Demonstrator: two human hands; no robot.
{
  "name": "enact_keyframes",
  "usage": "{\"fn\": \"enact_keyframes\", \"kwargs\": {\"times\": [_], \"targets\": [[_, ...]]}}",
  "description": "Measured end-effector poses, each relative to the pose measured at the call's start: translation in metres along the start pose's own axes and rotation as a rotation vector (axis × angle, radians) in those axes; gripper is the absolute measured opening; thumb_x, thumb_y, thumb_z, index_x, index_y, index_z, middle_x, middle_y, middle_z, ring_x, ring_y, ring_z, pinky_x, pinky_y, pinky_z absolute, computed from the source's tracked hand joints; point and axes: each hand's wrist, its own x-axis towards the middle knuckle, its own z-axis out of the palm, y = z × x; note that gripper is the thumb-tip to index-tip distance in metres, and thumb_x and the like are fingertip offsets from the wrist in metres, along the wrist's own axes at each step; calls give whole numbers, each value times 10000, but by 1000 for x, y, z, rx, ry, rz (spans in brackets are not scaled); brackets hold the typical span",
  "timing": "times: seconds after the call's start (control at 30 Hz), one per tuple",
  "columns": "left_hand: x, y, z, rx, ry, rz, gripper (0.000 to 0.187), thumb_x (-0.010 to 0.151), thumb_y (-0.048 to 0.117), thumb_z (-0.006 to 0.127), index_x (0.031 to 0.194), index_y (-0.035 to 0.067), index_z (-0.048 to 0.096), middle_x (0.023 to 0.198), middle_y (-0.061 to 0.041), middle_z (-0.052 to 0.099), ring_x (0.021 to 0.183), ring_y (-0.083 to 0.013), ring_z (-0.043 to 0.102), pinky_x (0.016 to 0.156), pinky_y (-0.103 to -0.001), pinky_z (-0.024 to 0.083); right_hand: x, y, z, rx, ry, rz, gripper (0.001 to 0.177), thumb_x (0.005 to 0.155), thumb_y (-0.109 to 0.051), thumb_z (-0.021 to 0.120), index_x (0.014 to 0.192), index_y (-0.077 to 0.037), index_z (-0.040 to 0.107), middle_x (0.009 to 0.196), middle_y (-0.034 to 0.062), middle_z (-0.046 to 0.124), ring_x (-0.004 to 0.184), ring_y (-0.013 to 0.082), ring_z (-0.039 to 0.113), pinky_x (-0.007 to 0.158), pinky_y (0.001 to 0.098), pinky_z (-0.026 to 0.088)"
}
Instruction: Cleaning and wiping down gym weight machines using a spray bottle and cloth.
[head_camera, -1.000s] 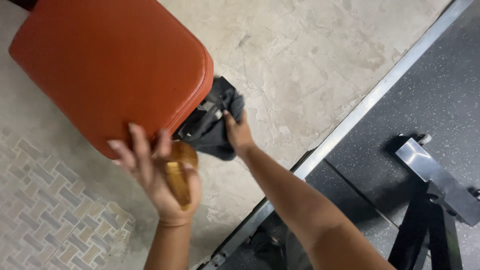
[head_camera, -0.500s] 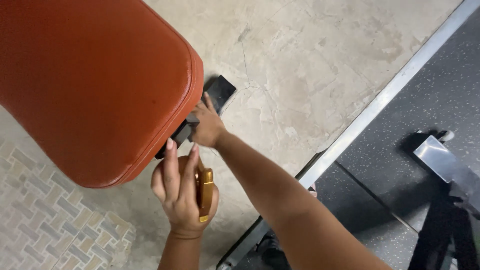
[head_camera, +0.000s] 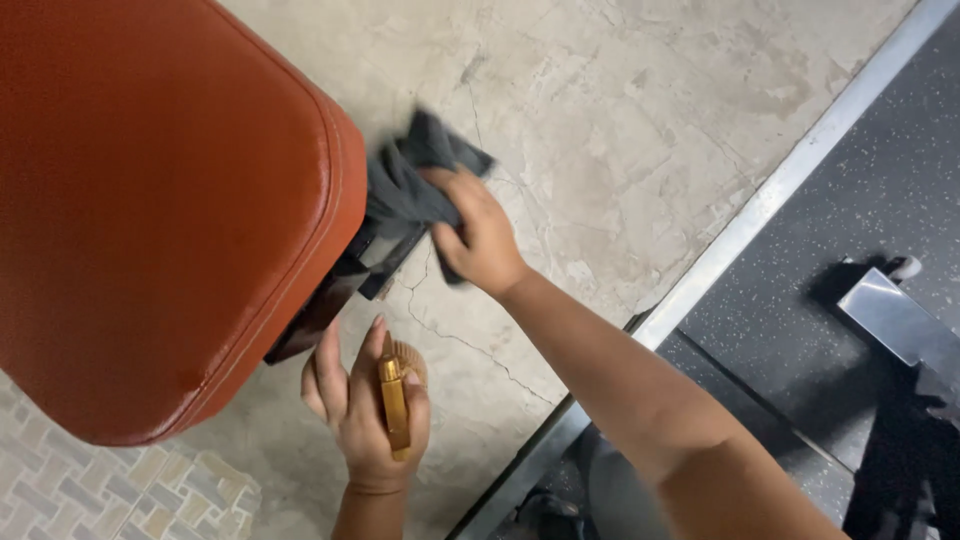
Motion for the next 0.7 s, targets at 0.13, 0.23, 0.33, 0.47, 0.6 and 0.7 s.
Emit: {"fn": "enact_keyframes", "kwargs": {"times": [0.13, 0.23, 0.33, 0.47, 0.6, 0.7], "targets": [[5, -11, 6, -5, 30, 6, 543, 866, 254, 601, 1366, 47, 643, 1540, -237, 454, 1395, -410, 408, 1214, -523, 247, 55, 4, 61, -52, -300, -174, 499, 885, -154, 702, 1374, -124, 606, 1382, 135, 655, 1436, 334, 528, 1319, 504, 284], [6, -16, 8, 34, -30, -52, 576, 840, 258, 613, 1370, 36, 645, 1468, -172, 545, 1370, -373, 452, 1209, -550, 220, 75, -2, 120, -370, -652, -115, 723, 836, -360, 657, 1501, -137, 478, 1556, 190, 429, 1473, 369, 314, 1165, 594, 53], [13, -18, 14, -8, -7, -54, 560, 872, 273, 608, 1379, 38, 639, 1451, -244, 532, 1355, -376, 423, 1200, -550, 215, 79, 24, 171, -670, -529, -141, 625, 988, -422, 495, 1543, -146, 421, 1632, 102, 362, 1552, 335, 224, 1272, 514, 80], [15, -41, 38, -33, -14, -48, 532, 817, 185, 618, 1317, 6, 644, 1344, -277, 599, 1289, -401, 473, 1134, -521, 300, 84, 7, 143, -669, -568, -124, 644, 922, -425, 508, 1502, -157, 431, 1612, 103, 342, 1517, 320, 236, 1232, 488, 114], [-7, -88, 72, -150, 6, -249, 492, 846, 198, 677, 1258, -60, 604, 1274, -233, 671, 1175, -314, 604, 1054, -449, 442, 44, 1, 77, -250, -523, -253, 527, 877, -265, 653, 1385, -132, 614, 1523, 97, 494, 1523, 317, 331, 1327, 512, 155], [12, -82, 75, -382, -29, -292, 535, 868, 207, 614, 1317, -81, 567, 1404, -246, 621, 1304, -317, 618, 1130, -439, 481, -2, 25, 50, -66, -467, -374, 602, 644, -58, 689, 1246, -70, 681, 1498, 168, 549, 1436, 411, 387, 1238, 550, 244]]}}
